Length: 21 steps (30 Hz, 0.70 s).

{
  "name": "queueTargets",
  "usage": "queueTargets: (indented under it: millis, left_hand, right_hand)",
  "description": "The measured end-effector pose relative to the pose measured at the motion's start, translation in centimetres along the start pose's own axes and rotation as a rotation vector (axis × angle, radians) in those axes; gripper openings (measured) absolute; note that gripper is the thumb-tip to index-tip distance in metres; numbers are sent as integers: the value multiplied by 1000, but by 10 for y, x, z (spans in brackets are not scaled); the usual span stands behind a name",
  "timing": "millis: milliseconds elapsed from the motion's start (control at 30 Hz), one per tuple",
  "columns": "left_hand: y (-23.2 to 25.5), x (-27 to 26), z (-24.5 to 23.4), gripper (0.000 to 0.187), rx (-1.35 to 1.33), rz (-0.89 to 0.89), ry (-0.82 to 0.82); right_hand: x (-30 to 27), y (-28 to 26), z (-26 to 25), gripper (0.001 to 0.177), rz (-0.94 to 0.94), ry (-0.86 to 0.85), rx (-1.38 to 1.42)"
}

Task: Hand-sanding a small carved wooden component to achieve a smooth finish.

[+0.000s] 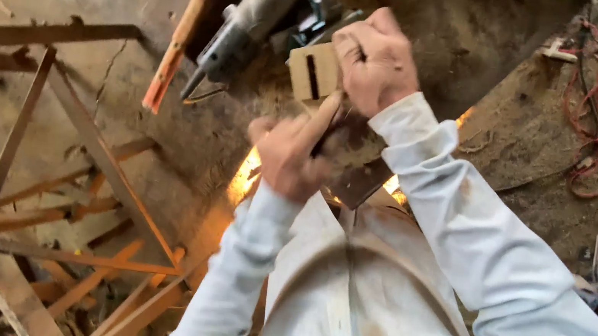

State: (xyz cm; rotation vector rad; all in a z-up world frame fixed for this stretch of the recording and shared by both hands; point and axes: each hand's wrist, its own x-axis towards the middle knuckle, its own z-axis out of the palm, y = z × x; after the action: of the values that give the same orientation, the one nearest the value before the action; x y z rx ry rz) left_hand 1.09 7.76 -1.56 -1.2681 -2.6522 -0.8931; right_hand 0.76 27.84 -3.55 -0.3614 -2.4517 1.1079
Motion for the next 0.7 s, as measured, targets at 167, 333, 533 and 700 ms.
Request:
queueTargets:
  millis: [167,333,533,700]
  left_hand:
    - [12,-30,-19,36,-37,-86,38]
    - [-13,8,6,50,54,-69,107]
    - [-42,12,-93,30,-331,-192,354]
    - [-104,-97,-84,37,-502,-717,379]
  right_hand:
    - [2,0,0,28,70,-1,-14]
    - [-3,2,1,26,26,1,-6]
    - [-1,-32,-19,36,-86,221,-287]
    - [-89,-75,4,49,-139,304,-619]
